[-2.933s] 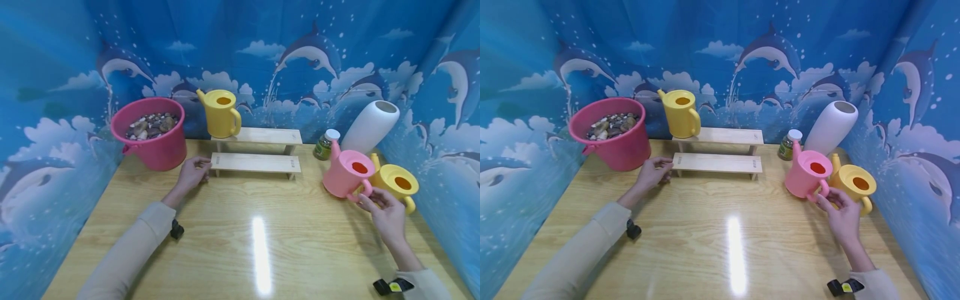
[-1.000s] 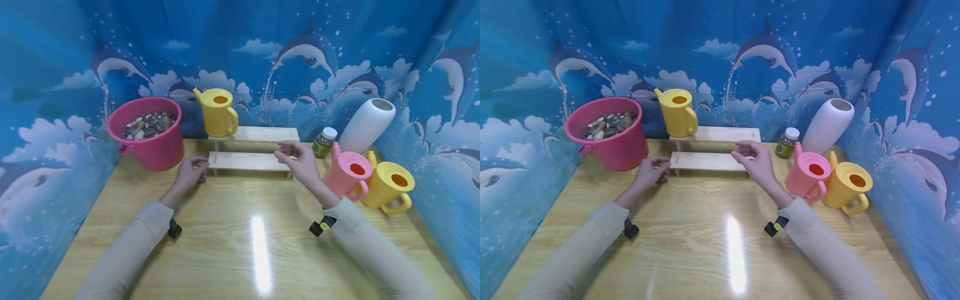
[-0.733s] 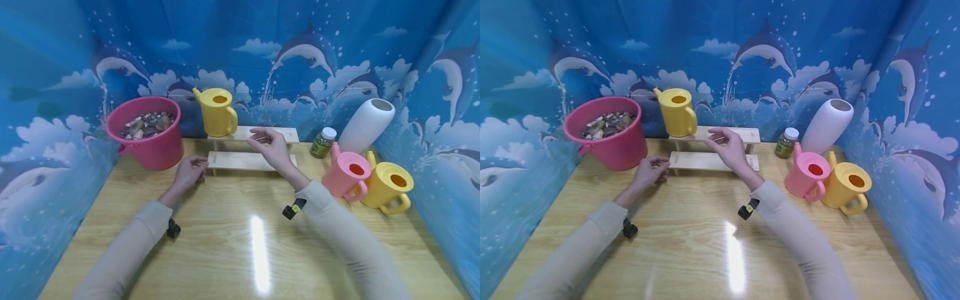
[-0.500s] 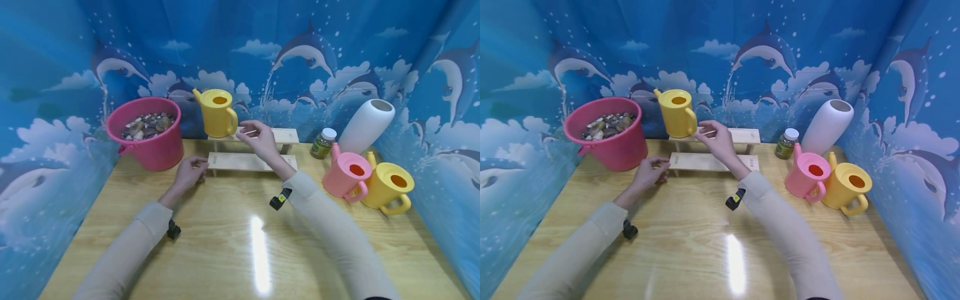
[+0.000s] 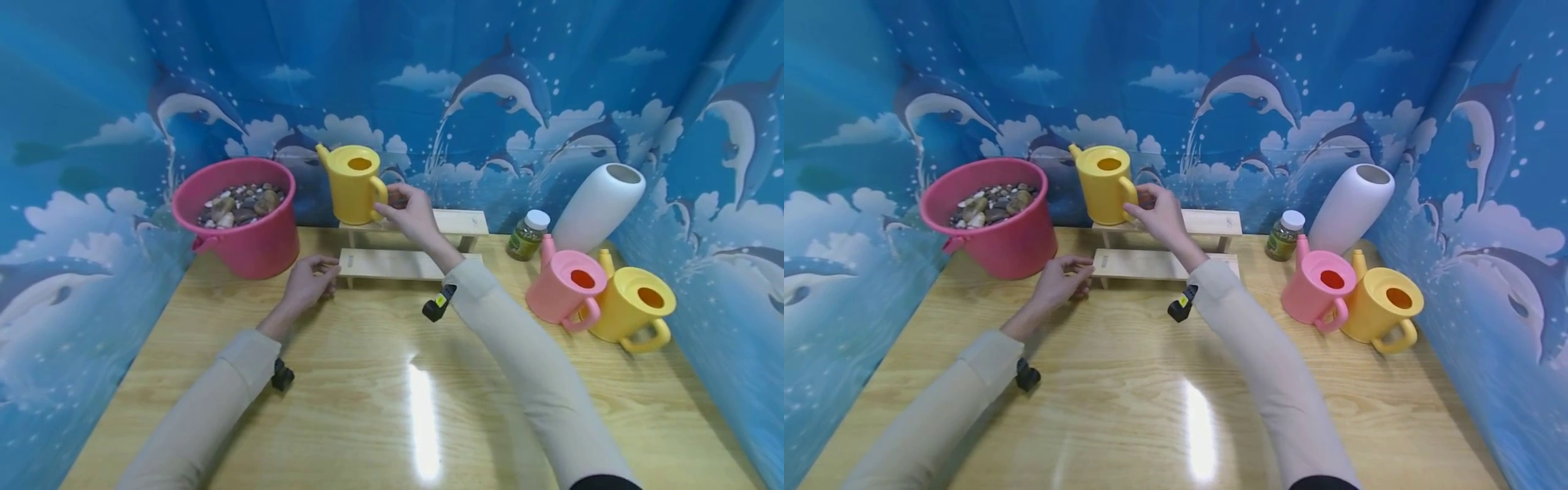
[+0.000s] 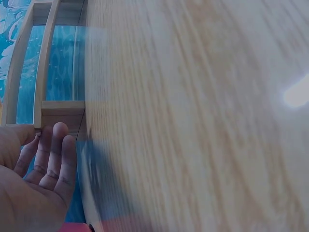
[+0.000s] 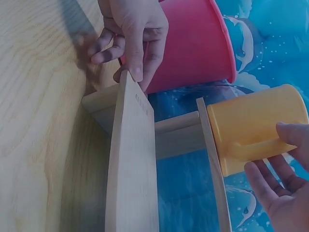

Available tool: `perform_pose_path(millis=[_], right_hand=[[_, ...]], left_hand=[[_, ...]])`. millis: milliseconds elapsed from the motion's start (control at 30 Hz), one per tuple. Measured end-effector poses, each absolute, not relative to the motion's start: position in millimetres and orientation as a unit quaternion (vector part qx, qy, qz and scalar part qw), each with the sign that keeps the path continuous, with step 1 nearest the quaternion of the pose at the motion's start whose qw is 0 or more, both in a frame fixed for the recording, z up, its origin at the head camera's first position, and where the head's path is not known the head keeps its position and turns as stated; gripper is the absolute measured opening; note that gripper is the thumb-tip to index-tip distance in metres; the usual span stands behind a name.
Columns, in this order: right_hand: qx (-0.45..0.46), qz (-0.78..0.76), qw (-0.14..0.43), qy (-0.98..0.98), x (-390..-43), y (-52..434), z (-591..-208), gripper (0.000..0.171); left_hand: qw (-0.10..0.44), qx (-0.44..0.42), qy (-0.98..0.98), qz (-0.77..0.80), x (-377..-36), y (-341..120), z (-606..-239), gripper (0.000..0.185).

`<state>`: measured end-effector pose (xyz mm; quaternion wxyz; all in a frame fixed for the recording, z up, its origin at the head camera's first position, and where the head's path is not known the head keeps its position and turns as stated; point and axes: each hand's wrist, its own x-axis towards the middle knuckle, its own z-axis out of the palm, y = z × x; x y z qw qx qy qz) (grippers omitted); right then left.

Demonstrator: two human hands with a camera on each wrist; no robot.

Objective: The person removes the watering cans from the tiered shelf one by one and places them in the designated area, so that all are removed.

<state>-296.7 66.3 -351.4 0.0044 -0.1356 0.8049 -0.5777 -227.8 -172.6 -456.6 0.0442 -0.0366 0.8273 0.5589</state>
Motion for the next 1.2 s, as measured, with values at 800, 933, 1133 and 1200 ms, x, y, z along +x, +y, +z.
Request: perform_pose_path(millis=[800, 933, 1133, 1200], right_hand=[[-0.157, -0.574, -0.02, 0.803, -249.0, 117.7, -356.0, 0.033], [-0.164, -0.581, -0.049, 0.796, -229.7, 139.0, -359.6, 0.032], [-0.164, -0.591, -0.1, 0.783, -198.8, 177.3, -366.3, 0.03], [-0.158, -0.583, -0.122, 0.788, -189.5, 190.6, -369.2, 0.029]], left_hand=[[0.034, -0.026, 0.83, 0.556, -227.4, -172.6, -455.7, 0.032], [0.034, -0.03, 0.832, 0.553, -226.9, -172.3, -454.5, 0.032], [0.037, -0.035, 0.833, 0.551, -226.4, -171.5, -453.6, 0.032], [0.039, -0.035, 0.833, 0.551, -226.0, -171.4, -453.4, 0.032]])
